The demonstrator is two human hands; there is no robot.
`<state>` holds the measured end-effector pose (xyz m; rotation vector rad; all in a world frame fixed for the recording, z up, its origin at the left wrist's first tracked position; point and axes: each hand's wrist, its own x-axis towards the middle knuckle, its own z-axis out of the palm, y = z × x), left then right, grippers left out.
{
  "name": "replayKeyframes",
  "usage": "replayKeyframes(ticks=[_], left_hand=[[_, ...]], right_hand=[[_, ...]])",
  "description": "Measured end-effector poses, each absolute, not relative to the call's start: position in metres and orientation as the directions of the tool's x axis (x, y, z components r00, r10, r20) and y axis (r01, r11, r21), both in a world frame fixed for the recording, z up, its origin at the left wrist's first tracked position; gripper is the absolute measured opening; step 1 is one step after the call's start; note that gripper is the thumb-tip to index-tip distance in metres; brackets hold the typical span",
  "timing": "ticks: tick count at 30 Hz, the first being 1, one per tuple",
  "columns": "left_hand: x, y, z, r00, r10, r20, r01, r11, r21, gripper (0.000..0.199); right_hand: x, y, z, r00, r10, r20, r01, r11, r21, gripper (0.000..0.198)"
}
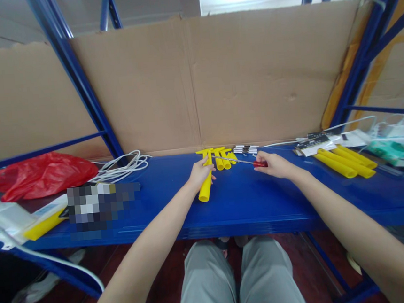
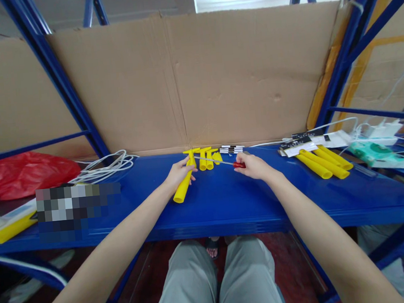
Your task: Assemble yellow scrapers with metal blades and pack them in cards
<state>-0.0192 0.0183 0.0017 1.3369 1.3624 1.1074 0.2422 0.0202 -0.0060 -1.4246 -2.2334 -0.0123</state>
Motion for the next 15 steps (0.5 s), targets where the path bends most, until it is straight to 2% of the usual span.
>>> replayKeyframes(ticks=[3, 7, 11, 15], left_hand=[[-0.0187, 0.0168, 0.0027, -0.004, 1.0, -0.016, 0.195, 0.016, 0.981, 0.065], [-0.0191, 0.0169, 0.0017, 0.003, 1.0, -0.013, 0.201, 0.012, 0.979, 0.066], [-0.0195, 0.0186, 0.0002, 0.01, 1.0, -0.004, 0.194, 0.002, 0.981, 0.066], [-0.019, 0.0177, 0.0016, -0.003, 1.0, 0.001, 0.198, 0.0, 0.98, 0.066]], right_hand=[[0.2431, 0.0164, -0.0021, -0.308, 0.863, 0.401, 0.898, 0.403, -0.177, 0.01], [0.2451, 0.0133, 0.0017, -0.341, 0.877, 0.339, 0.905, 0.403, -0.133, 0.018], [0.2463, 0.0173, -0.0016, -0.429, 0.864, 0.264, 0.849, 0.485, -0.209, 0.025], [0.247, 0.0227, -0.0066, -0.392, 0.839, 0.378, 0.802, 0.513, -0.307, 0.019]])
